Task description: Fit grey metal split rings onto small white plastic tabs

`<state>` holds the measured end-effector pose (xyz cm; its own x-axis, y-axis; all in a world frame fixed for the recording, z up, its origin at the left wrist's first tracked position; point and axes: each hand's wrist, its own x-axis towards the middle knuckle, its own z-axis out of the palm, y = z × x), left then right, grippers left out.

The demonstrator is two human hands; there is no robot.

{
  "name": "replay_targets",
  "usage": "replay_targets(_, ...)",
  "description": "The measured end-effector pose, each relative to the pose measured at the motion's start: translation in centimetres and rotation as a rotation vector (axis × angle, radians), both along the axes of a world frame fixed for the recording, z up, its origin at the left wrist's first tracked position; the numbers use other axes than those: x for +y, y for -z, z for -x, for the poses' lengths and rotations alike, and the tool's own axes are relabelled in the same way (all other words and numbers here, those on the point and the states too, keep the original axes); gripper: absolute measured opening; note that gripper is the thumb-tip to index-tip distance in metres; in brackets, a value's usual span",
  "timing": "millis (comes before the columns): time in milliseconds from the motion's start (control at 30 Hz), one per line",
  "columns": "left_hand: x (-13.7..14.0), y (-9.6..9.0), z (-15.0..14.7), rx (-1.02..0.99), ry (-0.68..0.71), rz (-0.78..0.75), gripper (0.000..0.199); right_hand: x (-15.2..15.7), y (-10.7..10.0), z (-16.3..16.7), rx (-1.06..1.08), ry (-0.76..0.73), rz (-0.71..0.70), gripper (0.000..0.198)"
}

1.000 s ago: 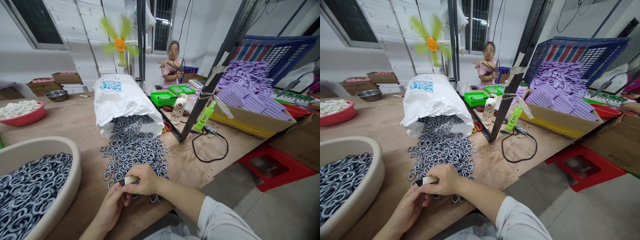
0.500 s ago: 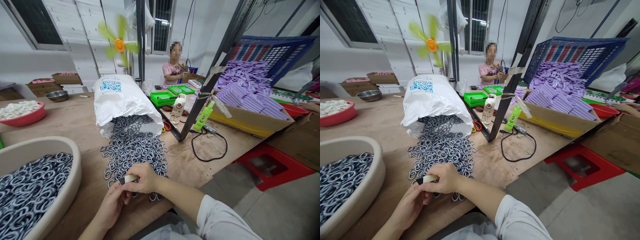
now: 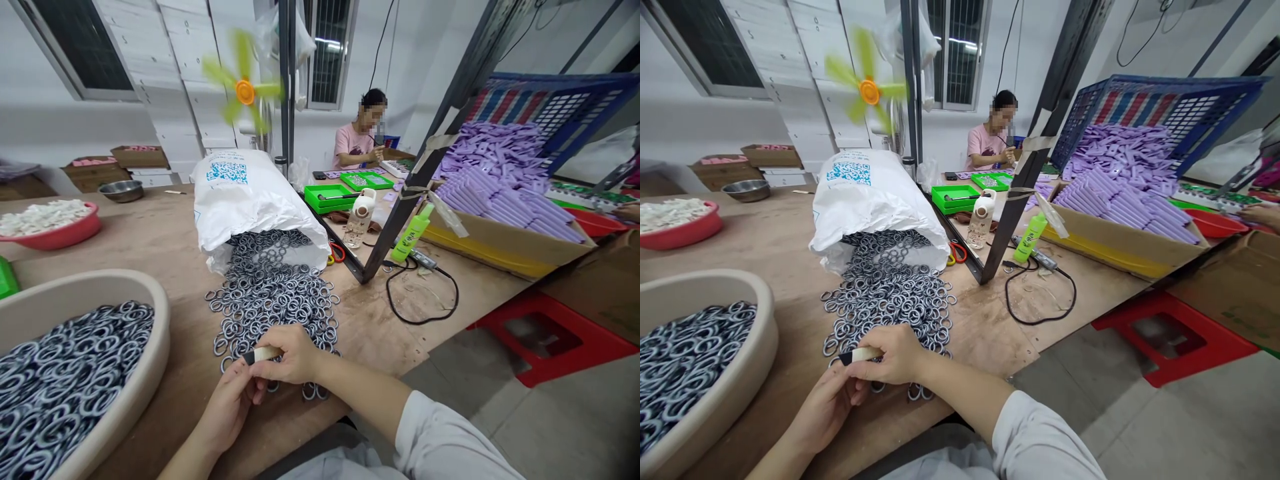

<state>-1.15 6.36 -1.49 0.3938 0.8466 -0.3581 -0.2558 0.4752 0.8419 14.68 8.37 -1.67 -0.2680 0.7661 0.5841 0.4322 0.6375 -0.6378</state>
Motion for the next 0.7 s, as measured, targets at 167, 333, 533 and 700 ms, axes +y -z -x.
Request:
replay_targets(167, 0.3, 0.2, 0.5, 0.063, -0.028, -0.179, 0.047, 0.1, -0.8, -0.9, 0.052, -0.020, 0.072, 0.042)
replay_targets(333, 0.2, -0.2, 1.4, 0.554, 0.451, -0.873, 0.041, 1.4, -2.0, -3.2, 0.419, 0.224, 0.186, 0.036)
replay_targets(533, -0.4, -0.6, 1.3, 0.854, 0.545, -1.459, 0.029, 2.9, -1.3, -4.2, 0.553, 0.321, 0.213, 0.037)
replay_targets(700, -0.1, -0.6, 1.5, 0.833, 0.417, -1.593, 0.020, 2.8, -0.9, -3.5, 0.507, 0.311, 0.218, 0.038)
